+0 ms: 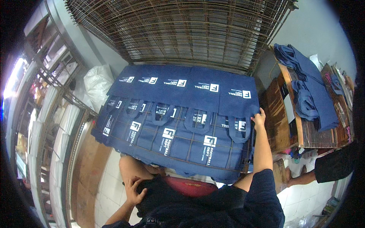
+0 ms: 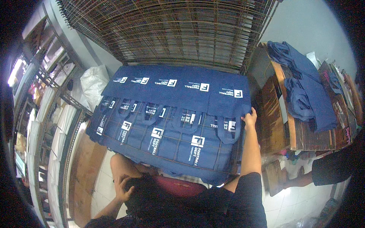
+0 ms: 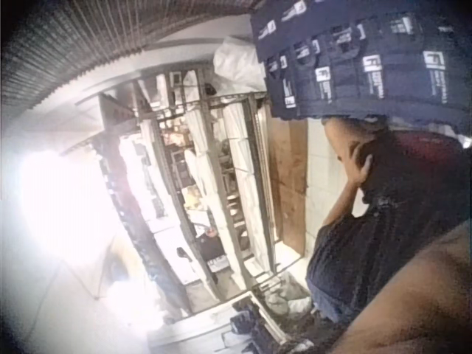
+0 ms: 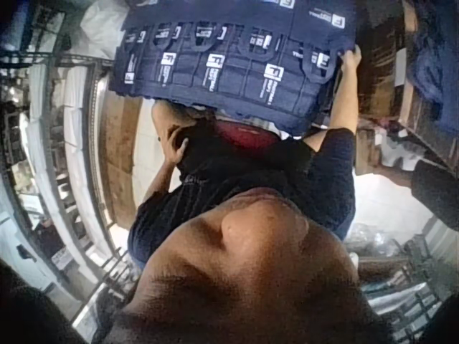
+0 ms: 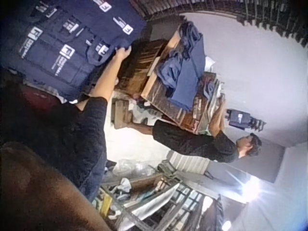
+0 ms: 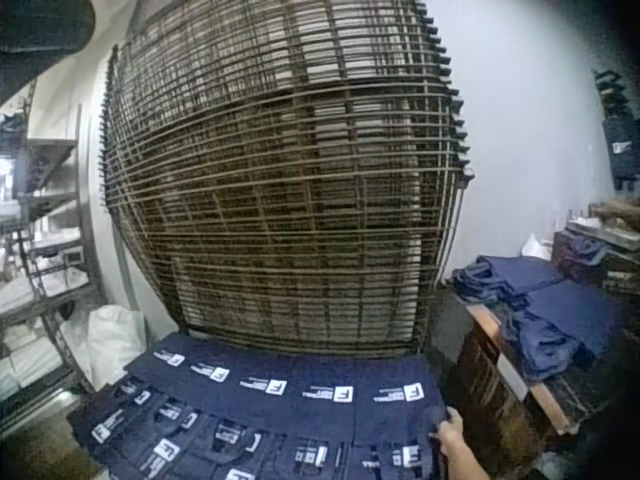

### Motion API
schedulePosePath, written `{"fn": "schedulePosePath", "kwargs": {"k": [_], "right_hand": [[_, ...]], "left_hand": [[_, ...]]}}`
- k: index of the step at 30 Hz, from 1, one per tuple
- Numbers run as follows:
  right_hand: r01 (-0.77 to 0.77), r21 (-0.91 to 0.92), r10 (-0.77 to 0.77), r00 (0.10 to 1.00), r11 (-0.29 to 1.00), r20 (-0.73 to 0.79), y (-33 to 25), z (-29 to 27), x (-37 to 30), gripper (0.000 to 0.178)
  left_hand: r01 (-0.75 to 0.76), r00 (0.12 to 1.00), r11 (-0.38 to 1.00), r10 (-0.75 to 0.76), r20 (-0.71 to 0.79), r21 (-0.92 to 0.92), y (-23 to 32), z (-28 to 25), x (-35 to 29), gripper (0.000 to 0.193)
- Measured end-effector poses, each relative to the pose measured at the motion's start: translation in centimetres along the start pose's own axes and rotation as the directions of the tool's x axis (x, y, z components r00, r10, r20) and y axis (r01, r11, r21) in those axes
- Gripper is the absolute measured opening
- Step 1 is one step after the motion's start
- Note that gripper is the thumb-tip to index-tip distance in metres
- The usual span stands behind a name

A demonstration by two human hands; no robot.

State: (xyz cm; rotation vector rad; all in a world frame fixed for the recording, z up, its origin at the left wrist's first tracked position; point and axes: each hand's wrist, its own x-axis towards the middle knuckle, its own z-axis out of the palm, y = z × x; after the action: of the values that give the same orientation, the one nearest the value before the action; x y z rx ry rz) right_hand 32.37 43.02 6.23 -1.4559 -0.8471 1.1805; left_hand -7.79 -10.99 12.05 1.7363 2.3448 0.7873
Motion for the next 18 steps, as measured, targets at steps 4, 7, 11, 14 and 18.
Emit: {"fn": "schedulePosePath", "kwargs": {"k": [4, 7, 11, 14, 18], "right_hand": [[0.007, -0.007, -0.007, 1.0, 1.0, -0.003, 1.5, 0.1, 0.2, 0.063], [0.015, -0.027, -0.014, 1.0, 1.0, 0.007, 1.8, 0.0, 0.4, 0.062], [0.044, -0.051, -0.045, 0.999, 0.998, -0.017, 1.5, 0.2, 0.4, 0.065], [0.019, -0.09, -0.02, 1.0, 0.996, -0.017, 1.7, 0.0, 0.9, 0.06], [0.019, -0.074, -0.019, 1.0, 0.997, 0.004, 1.5, 0.2, 0.4, 0.061]], "left_hand": [[0.02, 1.0, 1.0, -0.02, 0.004, 0.01, -0.2, 0.0, -0.2, 0.046], [0.033, 0.999, 0.999, -0.033, 0.003, -0.007, -0.6, 0.2, -0.5, 0.047], [0.025, 1.0, 1.0, -0.025, 0.006, -0.01, -0.5, 0.2, -0.2, 0.047], [0.023, 1.0, 1.0, -0.023, 0.004, -0.003, -0.5, 0.3, -0.1, 0.046], [0.041, 0.999, 0.999, -0.041, 0.006, -0.006, -0.4, 0.3, -0.2, 0.047]]}}
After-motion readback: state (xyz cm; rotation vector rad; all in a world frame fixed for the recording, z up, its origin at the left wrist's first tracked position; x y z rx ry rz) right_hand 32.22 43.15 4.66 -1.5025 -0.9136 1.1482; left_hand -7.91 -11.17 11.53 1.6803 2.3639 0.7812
